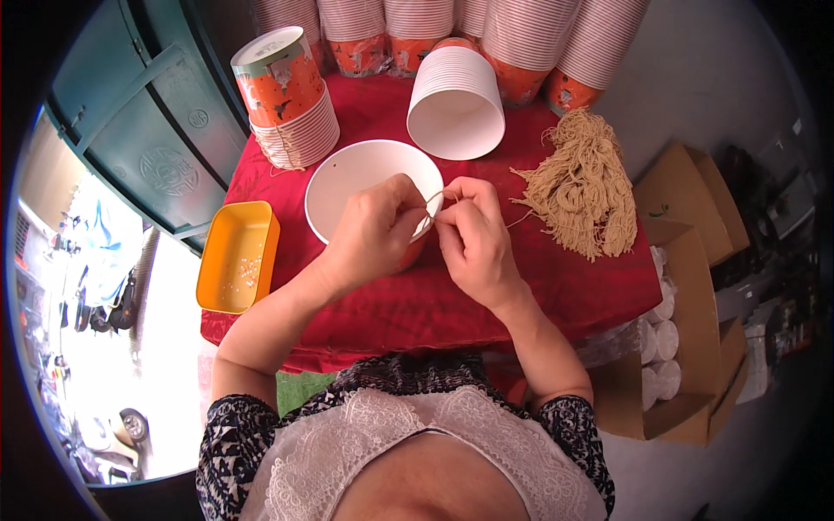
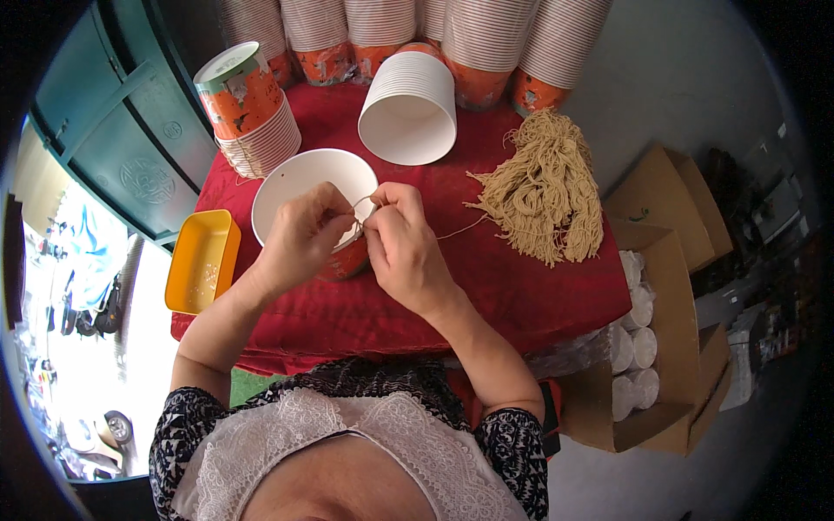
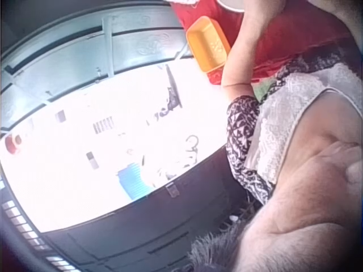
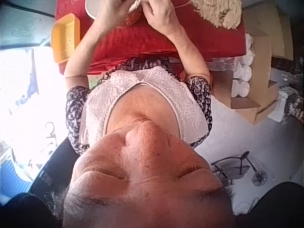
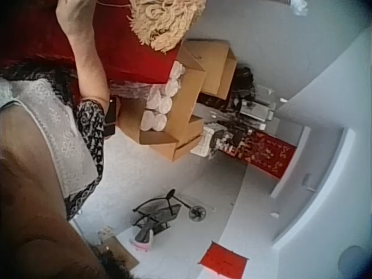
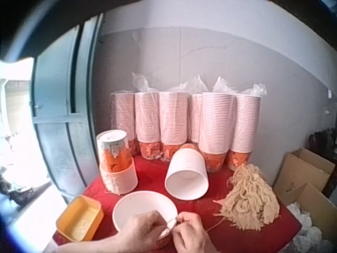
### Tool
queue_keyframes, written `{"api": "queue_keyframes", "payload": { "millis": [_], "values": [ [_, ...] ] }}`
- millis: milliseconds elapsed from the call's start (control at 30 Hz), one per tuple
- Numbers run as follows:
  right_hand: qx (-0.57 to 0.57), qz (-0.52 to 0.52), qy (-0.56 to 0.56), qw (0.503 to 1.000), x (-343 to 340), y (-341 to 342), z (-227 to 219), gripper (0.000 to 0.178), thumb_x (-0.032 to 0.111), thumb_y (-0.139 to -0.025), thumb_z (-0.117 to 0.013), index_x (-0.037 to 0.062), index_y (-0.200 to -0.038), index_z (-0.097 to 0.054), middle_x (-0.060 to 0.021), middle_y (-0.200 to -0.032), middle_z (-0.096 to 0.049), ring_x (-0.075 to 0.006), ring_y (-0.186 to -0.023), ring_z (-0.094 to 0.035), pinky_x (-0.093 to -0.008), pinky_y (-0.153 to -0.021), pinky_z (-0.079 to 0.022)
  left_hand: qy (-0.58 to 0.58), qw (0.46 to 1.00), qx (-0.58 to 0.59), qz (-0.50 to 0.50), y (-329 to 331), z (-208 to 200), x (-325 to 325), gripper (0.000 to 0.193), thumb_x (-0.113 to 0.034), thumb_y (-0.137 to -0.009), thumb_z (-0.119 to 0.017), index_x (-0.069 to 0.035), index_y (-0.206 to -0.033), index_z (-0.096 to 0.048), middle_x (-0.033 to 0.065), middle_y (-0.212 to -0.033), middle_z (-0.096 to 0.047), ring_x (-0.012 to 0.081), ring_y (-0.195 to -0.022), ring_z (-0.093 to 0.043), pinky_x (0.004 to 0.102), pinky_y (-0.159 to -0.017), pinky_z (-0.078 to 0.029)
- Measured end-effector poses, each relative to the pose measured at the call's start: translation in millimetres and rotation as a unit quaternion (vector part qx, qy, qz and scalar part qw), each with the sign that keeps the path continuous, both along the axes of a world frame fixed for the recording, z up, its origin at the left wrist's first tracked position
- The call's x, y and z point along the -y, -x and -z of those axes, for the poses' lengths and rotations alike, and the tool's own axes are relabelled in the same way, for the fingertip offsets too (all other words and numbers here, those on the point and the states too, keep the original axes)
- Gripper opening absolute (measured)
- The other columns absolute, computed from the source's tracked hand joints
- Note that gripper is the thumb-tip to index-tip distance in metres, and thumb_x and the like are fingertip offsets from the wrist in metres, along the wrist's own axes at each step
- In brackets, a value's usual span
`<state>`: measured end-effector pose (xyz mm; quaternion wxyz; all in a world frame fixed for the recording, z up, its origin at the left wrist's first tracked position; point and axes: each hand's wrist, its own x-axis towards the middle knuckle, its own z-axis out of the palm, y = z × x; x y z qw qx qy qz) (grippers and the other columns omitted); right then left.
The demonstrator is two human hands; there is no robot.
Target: Attaching string handles to paper buckets using plastic fasteners.
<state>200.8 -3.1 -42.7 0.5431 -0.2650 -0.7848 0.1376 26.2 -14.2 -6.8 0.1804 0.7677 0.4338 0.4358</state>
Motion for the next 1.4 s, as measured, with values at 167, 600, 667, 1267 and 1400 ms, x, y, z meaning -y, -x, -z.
{"api": "queue_keyframes", "payload": {
  "millis": [167, 600, 667, 1267, 1400],
  "values": [
    [0.064, 0.049, -0.098, 0.992, 10, -3, 3, 0.015, -0.013, -0.08, -0.061, -0.0058, -0.088, -0.051, -0.0221, -0.114, -0.048, -0.033, -0.091, -0.061, -0.0398, -0.077, -0.055, 0.084, 0.996, 0.019, -0.014, 4, -1, -5, 0.007, -0.002, -0.081, -0.063, 0.004, -0.083, -0.061, 0.0203, -0.075, -0.066, 0.0324, -0.071, -0.068, 0.0388, -0.063, -0.051],
    [0.005, 0.062, -0.131, 0.989, 3, -1, 25, 0.016, -0.009, -0.079, -0.065, -0.0004, -0.09, -0.057, -0.0133, -0.093, -0.057, -0.0274, -0.078, -0.061, -0.0365, -0.066, -0.051, 0.025, 0.996, -0.027, -0.081, 1, 2, -10, 0.004, -0.002, -0.079, -0.062, 0.002, -0.08, -0.062, 0.0201, -0.072, -0.066, 0.0369, -0.07, -0.068, 0.0428, -0.063, -0.053],
    [-0.025, 0.062, -0.108, 0.992, 4, 2, 25, 0.014, -0.007, -0.081, -0.065, 0.0004, -0.09, -0.058, -0.0108, -0.082, -0.06, -0.0277, -0.073, -0.062, -0.0365, -0.064, -0.051, 0.014, 0.997, -0.016, -0.075, -1, 2, -7, 0.003, -0.002, -0.079, -0.063, 0.001, -0.081, -0.062, 0.0193, -0.072, -0.066, 0.0369, -0.07, -0.068, 0.0422, -0.062, -0.053],
    [-0.189, 0.029, 0.173, 0.966, 9, 30, 26, 0.007, -0.001, -0.091, -0.066, 0.0001, -0.095, -0.061, -0.0021, -0.068, -0.06, -0.0048, -0.059, -0.055, -0.0229, -0.052, -0.043, -0.02, 0.999, -0.037, 0.005, 4, -9, 16, 0.01, 0.001, -0.08, -0.066, 0.001, -0.088, -0.059, 0.0172, -0.085, -0.065, 0.0372, -0.074, -0.066, 0.0422, -0.064, -0.053],
    [-0.153, 0.042, 0.119, 0.98, 9, 27, 24, 0.005, 0.0, -0.092, -0.067, -0.001, -0.095, -0.064, 0.0011, -0.072, -0.06, -0.0021, -0.061, -0.05, -0.0197, -0.054, -0.042, -0.029, 0.999, -0.043, 0.007, 5, -7, 9, 0.008, 0.002, -0.083, -0.065, 0.0, -0.091, -0.063, 0.0107, -0.083, -0.067, 0.02, -0.072, -0.066, 0.0299, -0.058, -0.05]
  ]
}}
